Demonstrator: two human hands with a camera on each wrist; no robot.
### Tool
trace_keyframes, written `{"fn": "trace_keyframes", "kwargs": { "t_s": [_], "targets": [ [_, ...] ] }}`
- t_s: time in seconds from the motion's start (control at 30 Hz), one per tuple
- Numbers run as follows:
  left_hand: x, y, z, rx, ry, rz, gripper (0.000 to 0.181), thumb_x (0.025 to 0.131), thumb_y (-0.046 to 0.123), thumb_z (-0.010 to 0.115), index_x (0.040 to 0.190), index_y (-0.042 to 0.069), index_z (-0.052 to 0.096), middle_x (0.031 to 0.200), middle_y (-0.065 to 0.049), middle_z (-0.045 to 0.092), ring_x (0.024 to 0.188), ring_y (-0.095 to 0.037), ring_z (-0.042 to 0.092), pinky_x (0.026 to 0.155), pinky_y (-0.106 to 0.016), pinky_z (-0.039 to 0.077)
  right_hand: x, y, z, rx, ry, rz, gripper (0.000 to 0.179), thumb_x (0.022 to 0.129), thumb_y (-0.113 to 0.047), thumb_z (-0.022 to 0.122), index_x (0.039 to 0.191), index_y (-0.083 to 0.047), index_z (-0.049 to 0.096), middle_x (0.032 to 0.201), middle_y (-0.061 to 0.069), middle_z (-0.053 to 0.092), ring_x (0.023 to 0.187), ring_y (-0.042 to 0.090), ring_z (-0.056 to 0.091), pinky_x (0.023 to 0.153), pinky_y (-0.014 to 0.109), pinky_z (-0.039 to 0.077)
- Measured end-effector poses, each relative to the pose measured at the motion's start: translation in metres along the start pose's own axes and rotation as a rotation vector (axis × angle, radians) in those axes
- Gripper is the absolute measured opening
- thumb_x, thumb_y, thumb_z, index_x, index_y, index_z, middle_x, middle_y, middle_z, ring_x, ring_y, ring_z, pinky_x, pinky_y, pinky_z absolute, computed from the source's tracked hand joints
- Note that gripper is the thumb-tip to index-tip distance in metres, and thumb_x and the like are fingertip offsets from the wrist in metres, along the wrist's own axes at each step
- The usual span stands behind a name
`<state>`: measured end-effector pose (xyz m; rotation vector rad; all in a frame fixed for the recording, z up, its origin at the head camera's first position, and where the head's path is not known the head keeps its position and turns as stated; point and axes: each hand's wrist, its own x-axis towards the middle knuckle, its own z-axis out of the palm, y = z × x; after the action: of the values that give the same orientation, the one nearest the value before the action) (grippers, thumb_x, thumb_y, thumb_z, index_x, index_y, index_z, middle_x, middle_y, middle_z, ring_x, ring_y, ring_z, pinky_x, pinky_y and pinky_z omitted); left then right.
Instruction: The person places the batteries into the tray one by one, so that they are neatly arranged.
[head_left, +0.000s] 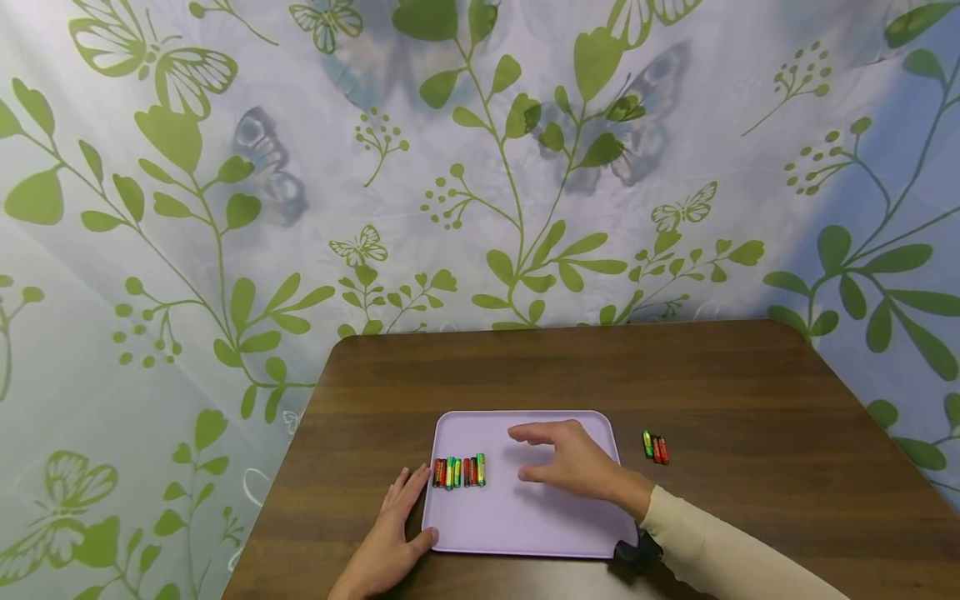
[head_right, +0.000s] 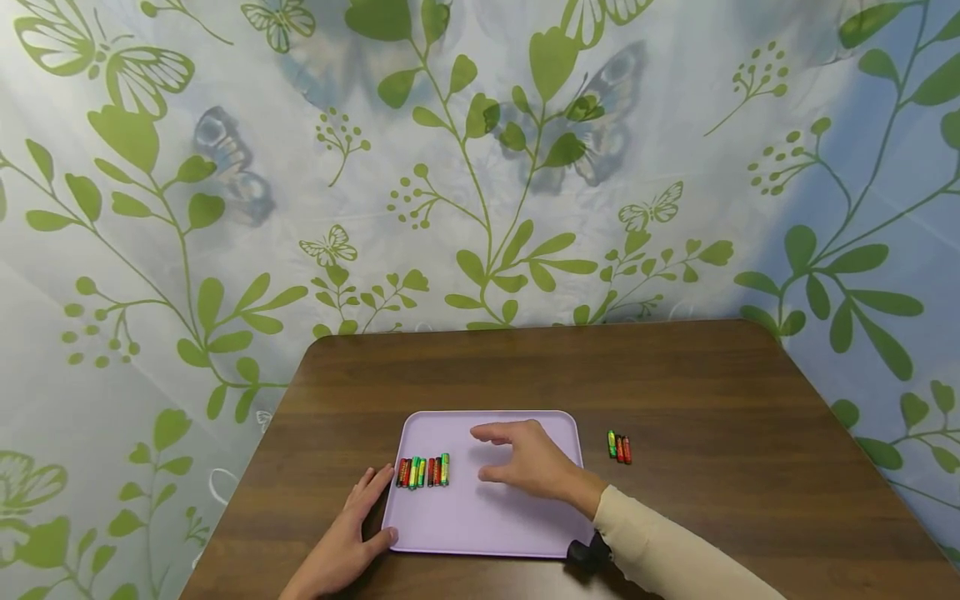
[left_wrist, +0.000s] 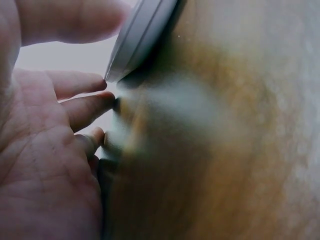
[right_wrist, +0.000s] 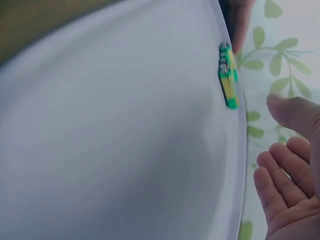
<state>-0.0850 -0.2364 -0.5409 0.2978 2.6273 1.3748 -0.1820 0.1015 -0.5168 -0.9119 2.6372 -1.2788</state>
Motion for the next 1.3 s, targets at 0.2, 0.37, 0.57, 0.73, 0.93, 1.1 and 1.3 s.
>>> {"fn": "trace_keyframes", "kwargs": {
  "t_s": [0.2, 0.37, 0.57, 0.73, 0.93, 1.1, 1.3],
  "targets": [
    [-0.001, -0.001, 0.001, -0.002, 0.000, -0.002, 0.088, 0.090, 0.005, 0.080, 0.169, 0.013, 0.042, 0.177, -0.013, 0.038, 0.169, -0.049, 0.009, 0.132, -0.075, 0.001, -0.019, 0.018, -0.022, -0.004, 0.044, -0.037, 0.059, 0.085, -0.022, 0.095, 0.139, -0.009, 0.076, 0.132, 0.004, 0.080, 0.117, 0.031, 0.079, 0.104, 0.044, 0.063],
    [-0.001, -0.002, 0.001, -0.001, 0.002, 0.003, 0.088, 0.090, 0.004, 0.080, 0.169, 0.013, 0.042, 0.177, -0.013, 0.038, 0.170, -0.048, 0.008, 0.132, -0.074, 0.001, -0.038, 0.031, -0.041, -0.015, 0.069, -0.040, 0.059, 0.085, -0.023, 0.095, 0.139, -0.009, 0.075, 0.131, 0.006, 0.081, 0.116, 0.031, 0.080, 0.102, 0.038, 0.063],
    [-0.001, -0.002, 0.001, 0.003, -0.002, 0.006, 0.088, 0.090, 0.005, 0.080, 0.169, 0.011, 0.041, 0.177, -0.015, 0.037, 0.169, -0.049, 0.008, 0.132, -0.074, 0.001, -0.063, 0.045, -0.065, -0.056, 0.110, -0.022, 0.060, 0.083, -0.019, 0.097, 0.137, -0.009, 0.076, 0.130, 0.005, 0.081, 0.116, 0.029, 0.080, 0.103, 0.025, 0.060],
    [-0.002, 0.001, 0.001, 0.004, -0.002, 0.004, 0.088, 0.090, 0.005, 0.080, 0.169, 0.010, 0.042, 0.177, -0.016, 0.038, 0.169, -0.050, 0.008, 0.132, -0.075, 0.001, -0.083, 0.059, -0.085, -0.144, 0.153, 0.018, 0.060, 0.082, -0.021, 0.098, 0.137, -0.011, 0.077, 0.131, 0.000, 0.081, 0.116, 0.022, 0.080, 0.097, 0.031, 0.064],
    [-0.003, 0.002, 0.001, 0.000, -0.007, -0.005, 0.088, 0.091, 0.005, 0.080, 0.169, 0.011, 0.041, 0.177, -0.016, 0.037, 0.169, -0.051, 0.007, 0.131, -0.076, 0.000, -0.108, 0.074, -0.110, -0.227, 0.183, 0.048, 0.060, 0.082, -0.027, 0.098, 0.137, -0.015, 0.077, 0.131, -0.002, 0.080, 0.118, 0.014, 0.078, 0.093, 0.024, 0.063],
    [-0.004, 0.003, 0.003, 0.003, 0.000, -0.005, 0.088, 0.090, 0.005, 0.080, 0.169, 0.011, 0.042, 0.177, -0.015, 0.038, 0.169, -0.049, 0.008, 0.132, -0.074, 0.001, -0.126, 0.087, -0.125, -0.264, 0.201, 0.085, 0.060, 0.080, -0.026, 0.099, 0.135, -0.016, 0.078, 0.129, -0.002, 0.081, 0.115, 0.007, 0.077, 0.092, 0.013, 0.058],
    [-0.006, 0.003, 0.004, 0.007, 0.009, -0.003, 0.088, 0.090, 0.004, 0.080, 0.169, 0.012, 0.042, 0.177, -0.014, 0.039, 0.169, -0.049, 0.009, 0.132, -0.073, 0.002, -0.138, 0.097, -0.132, -0.299, 0.207, 0.122, 0.060, 0.080, -0.030, 0.099, 0.135, -0.016, 0.077, 0.128, 0.002, 0.082, 0.112, 0.003, 0.076, 0.089, 0.012, 0.057]
  ]
}}
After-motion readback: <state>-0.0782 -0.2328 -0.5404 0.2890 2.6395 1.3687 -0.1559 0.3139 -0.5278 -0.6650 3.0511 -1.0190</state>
